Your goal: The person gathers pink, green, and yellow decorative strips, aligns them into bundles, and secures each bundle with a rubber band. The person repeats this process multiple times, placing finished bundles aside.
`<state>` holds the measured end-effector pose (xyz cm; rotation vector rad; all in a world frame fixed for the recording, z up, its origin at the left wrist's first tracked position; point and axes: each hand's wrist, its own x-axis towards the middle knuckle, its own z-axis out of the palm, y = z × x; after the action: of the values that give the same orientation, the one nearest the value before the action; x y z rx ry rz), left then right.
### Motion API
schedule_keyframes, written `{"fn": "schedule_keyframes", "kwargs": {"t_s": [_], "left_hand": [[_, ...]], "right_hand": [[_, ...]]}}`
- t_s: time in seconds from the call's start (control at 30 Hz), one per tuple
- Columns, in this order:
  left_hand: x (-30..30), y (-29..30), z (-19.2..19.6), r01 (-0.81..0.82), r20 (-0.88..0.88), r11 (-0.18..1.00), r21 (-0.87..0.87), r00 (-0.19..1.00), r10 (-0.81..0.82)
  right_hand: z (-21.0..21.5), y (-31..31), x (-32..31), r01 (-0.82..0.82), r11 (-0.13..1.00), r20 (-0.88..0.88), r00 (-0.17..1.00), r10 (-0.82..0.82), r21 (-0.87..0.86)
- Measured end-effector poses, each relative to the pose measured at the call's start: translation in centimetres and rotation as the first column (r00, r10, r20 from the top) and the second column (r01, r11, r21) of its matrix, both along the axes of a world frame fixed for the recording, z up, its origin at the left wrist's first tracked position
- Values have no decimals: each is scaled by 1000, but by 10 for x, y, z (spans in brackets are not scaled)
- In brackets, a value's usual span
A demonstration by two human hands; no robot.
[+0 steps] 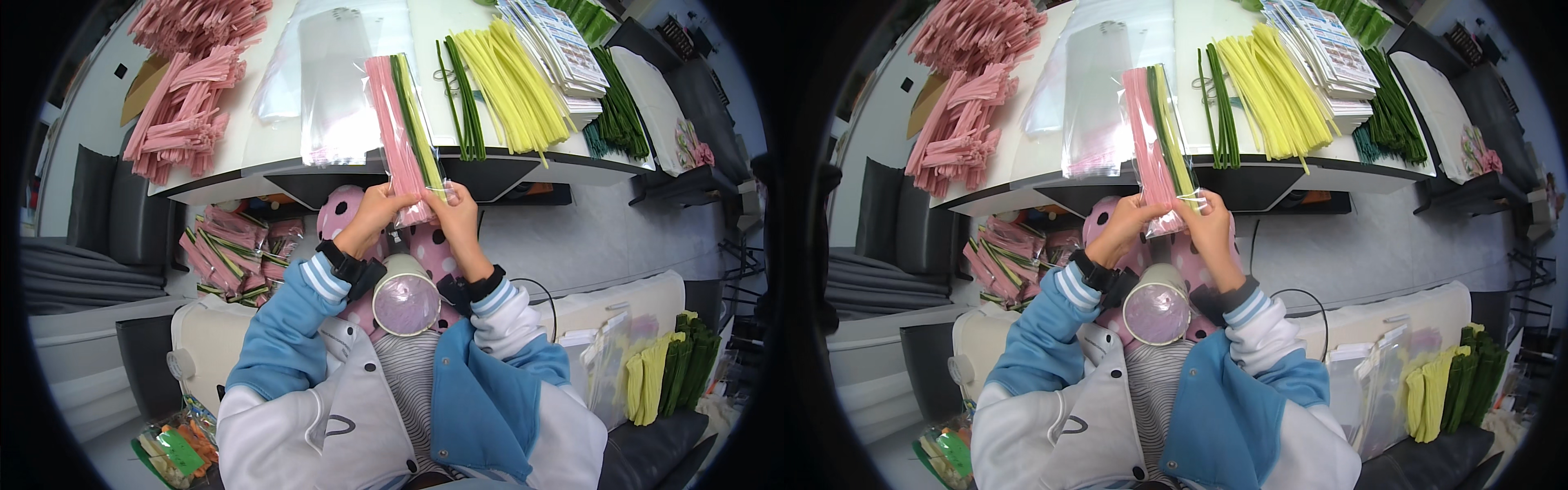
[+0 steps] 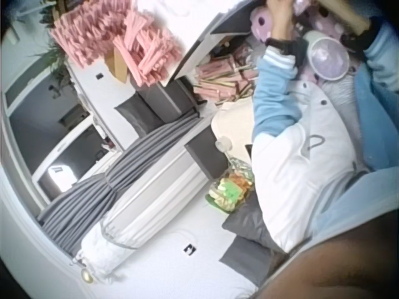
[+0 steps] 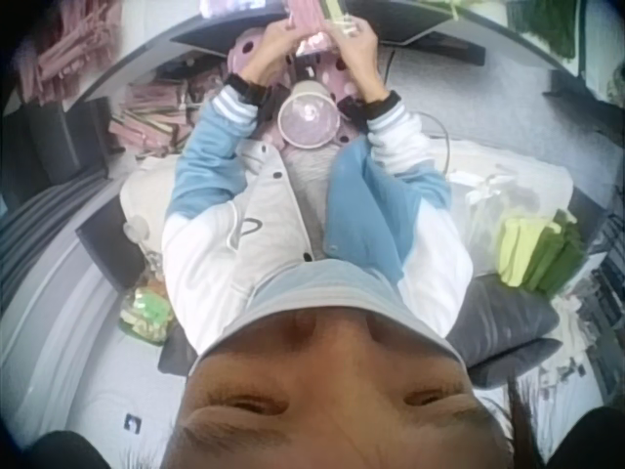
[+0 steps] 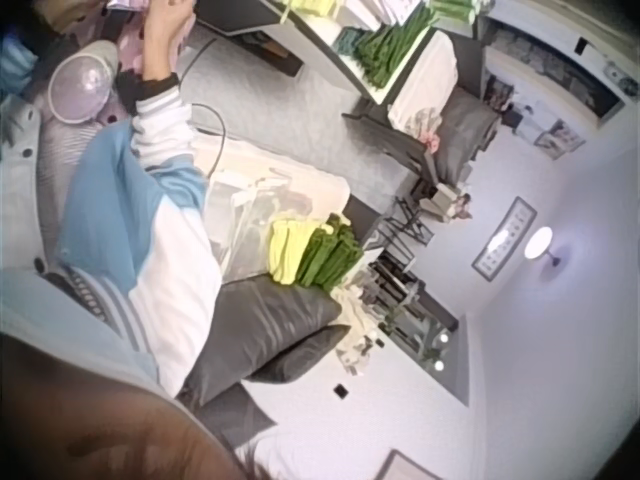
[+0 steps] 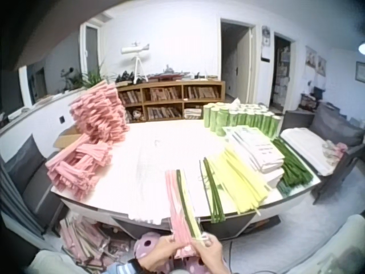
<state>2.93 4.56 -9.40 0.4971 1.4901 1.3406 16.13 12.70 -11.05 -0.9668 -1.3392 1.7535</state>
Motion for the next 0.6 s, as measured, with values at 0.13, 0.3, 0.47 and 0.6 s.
{"fn": "schedule_keyframes", "kwargs": {"t_s": [0.13,0.3,0.47,0.6], "left_hand": [[-1,-3,-3,6,6,1000,20,1000,-6],[-3,-2,6,105,-45,992,69,994,-102],[-7,-26,50,114,-203,930,350,978,-43],[-33,-100,94,-99,-276,882,462,928,249]], "right_hand": [[-20,16,-5,-69,970,-65,996,55,-232],[-24,20,2,-84,981,-82,994,70,-175],[24,22,20,-272,949,-76,955,286,158],[49,25,32,-295,941,-159,934,321,166]]}}
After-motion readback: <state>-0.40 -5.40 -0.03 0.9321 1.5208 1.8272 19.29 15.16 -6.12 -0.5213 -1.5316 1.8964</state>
